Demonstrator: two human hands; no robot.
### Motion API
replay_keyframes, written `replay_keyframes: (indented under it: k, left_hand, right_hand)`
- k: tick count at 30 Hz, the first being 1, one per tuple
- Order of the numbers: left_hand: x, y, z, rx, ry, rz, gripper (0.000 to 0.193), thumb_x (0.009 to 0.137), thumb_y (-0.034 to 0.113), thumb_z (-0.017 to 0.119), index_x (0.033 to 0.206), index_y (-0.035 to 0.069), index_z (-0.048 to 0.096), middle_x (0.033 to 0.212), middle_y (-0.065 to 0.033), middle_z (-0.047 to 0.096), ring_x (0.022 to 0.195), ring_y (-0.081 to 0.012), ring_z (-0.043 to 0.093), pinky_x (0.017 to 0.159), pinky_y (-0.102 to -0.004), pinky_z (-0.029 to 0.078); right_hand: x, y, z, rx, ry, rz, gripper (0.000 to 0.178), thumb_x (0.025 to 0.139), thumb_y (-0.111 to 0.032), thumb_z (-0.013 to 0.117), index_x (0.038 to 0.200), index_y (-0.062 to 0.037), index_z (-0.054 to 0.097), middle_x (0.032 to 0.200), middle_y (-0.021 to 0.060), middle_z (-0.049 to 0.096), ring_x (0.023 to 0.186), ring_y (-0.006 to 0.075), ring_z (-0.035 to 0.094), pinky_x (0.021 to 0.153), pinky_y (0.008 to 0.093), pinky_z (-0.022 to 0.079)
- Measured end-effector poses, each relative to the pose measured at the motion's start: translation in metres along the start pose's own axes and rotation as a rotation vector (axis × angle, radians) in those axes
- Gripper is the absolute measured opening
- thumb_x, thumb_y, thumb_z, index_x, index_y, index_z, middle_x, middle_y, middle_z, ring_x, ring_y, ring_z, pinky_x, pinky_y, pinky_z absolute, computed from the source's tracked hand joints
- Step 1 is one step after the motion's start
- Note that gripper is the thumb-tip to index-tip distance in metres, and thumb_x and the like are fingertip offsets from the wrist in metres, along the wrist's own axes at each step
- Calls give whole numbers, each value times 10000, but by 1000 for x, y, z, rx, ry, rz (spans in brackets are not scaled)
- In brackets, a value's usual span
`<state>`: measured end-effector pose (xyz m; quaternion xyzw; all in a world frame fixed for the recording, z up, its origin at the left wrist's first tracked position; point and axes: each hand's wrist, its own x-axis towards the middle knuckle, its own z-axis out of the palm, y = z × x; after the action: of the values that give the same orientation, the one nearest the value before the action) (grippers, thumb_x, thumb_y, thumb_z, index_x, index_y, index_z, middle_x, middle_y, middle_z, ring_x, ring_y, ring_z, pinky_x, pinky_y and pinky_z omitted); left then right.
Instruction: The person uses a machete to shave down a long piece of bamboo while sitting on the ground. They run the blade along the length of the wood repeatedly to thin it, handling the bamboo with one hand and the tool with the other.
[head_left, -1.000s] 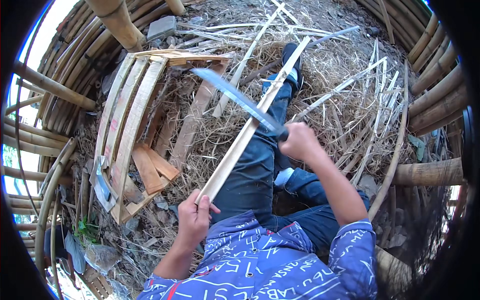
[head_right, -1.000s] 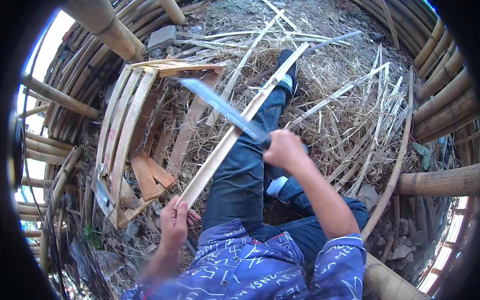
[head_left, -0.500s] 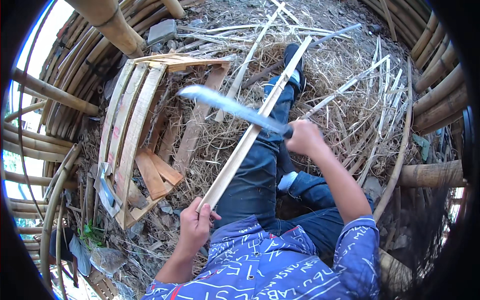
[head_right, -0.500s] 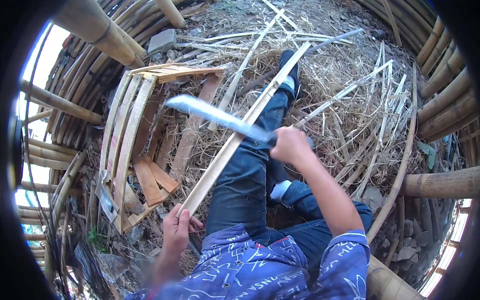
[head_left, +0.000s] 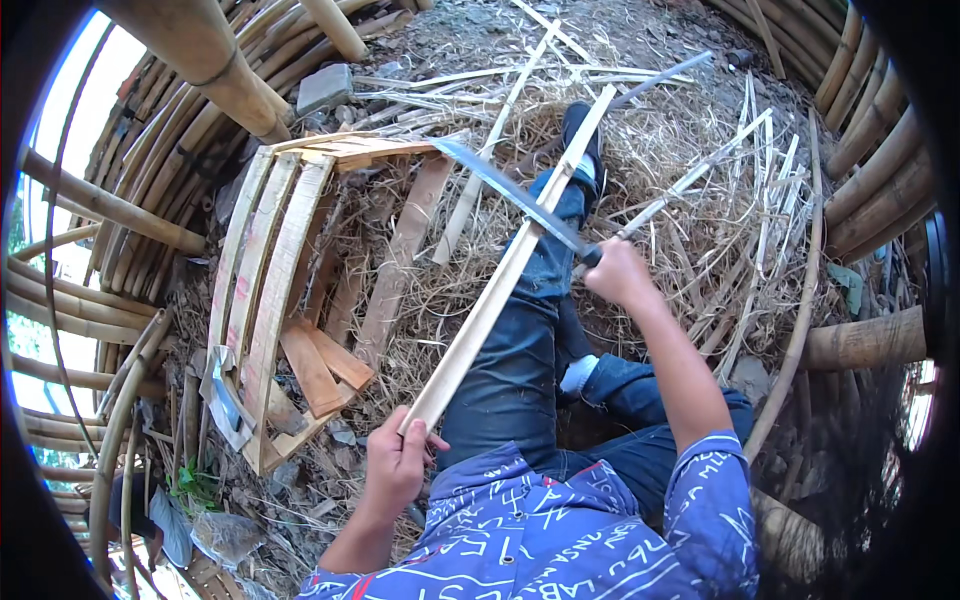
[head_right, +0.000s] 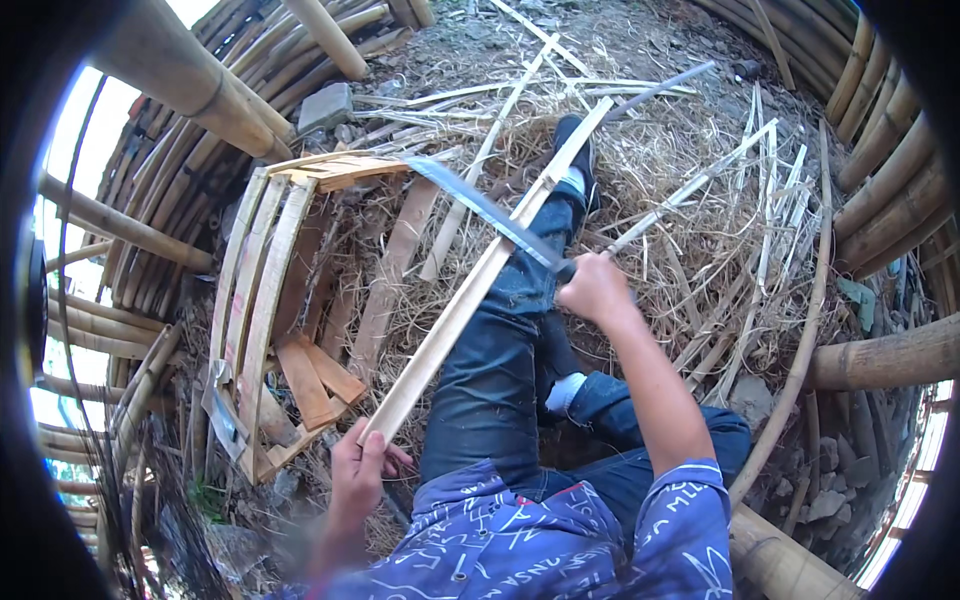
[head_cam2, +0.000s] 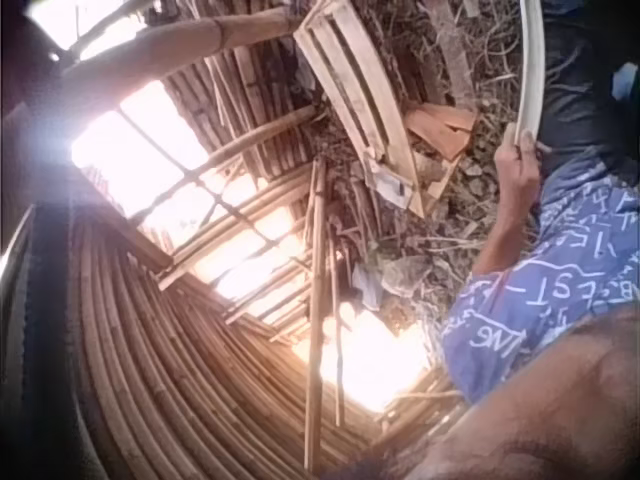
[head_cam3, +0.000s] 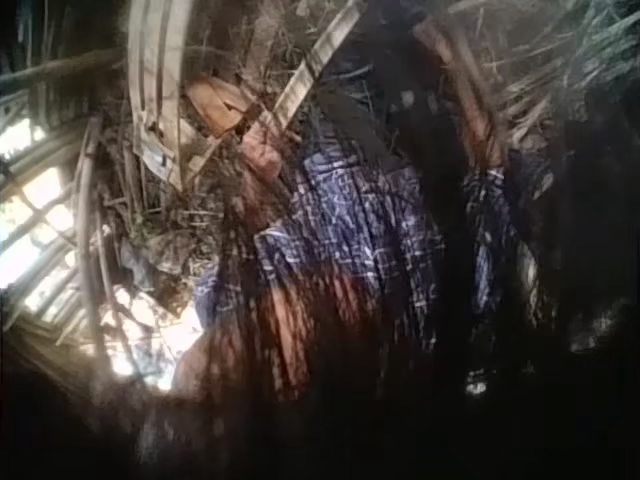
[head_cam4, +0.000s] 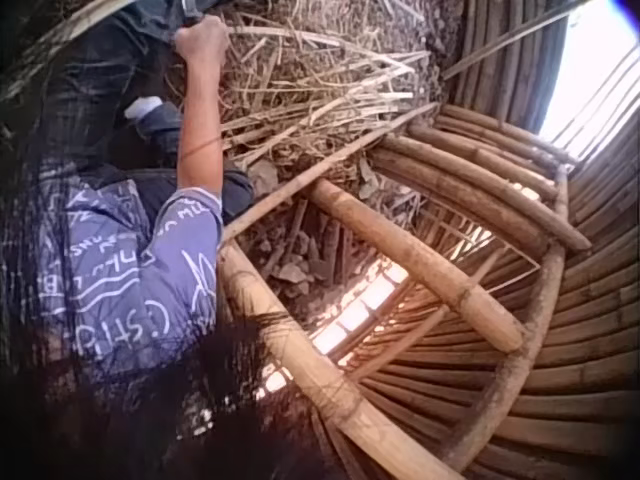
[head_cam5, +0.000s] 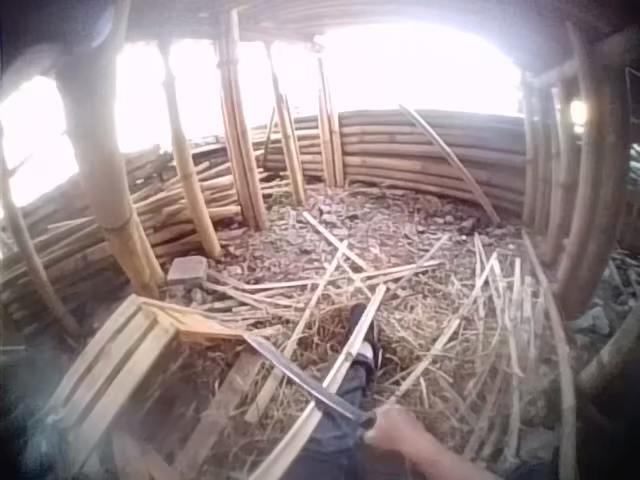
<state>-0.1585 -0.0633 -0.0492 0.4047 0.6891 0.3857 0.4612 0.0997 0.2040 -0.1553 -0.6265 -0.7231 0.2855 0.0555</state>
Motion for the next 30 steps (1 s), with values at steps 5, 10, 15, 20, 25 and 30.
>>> replay_keyframes:
  k: [5,10,15,20,25,30]
  left_hand:
    - [5,6,-1,-171,26,-35,339,1005,236,414,1053,-55,579,582,-11,523,595,-106,611,505,-206,443]
    - [5,3,-4,-272,-42,-63,392,1006,250,415,1146,-86,559,556,19,434,620,-134,634,507,-208,448]
    - [-7,13,-7,-313,-15,-66,391,991,274,393,1027,-68,580,486,8,399,556,-162,618,486,-243,459]
    - [-9,10,-14,-788,-136,-308,318,970,333,387,805,83,495,448,24,310,449,-235,550,462,-325,447]
    - [-15,-20,6,-1196,-505,-478,277,962,324,416,873,85,522,493,35,357,474,-226,535,491,-341,433]
    - [-16,-15,35,-604,-541,-340,318,976,312,451,862,30,545,515,13,399,556,-191,615,497,-283,450]
  right_hand:
    - [-76,-39,33,221,-130,-207,259,652,-252,669,828,-64,696,803,234,666,813,408,649,783,464,528]
    - [-128,-68,40,255,-92,-373,237,646,-266,684,796,-82,690,710,194,652,725,387,647,695,473,525]
    - [-161,-65,39,450,-63,-315,182,659,-192,674,754,-38,652,680,213,626,696,404,631,635,454,511]
    - [-191,-49,34,619,-33,-224,159,665,-132,651,717,10,604,601,201,583,559,373,593,544,391,466]
    - [-213,-27,34,663,28,-121,138,680,-110,623,680,23,587,531,151,539,462,174,510,492,351,428]
    - [-236,-12,29,664,104,-107,188,709,-125,704,699,21,586,532,123,531,481,129,482,494,335,421]
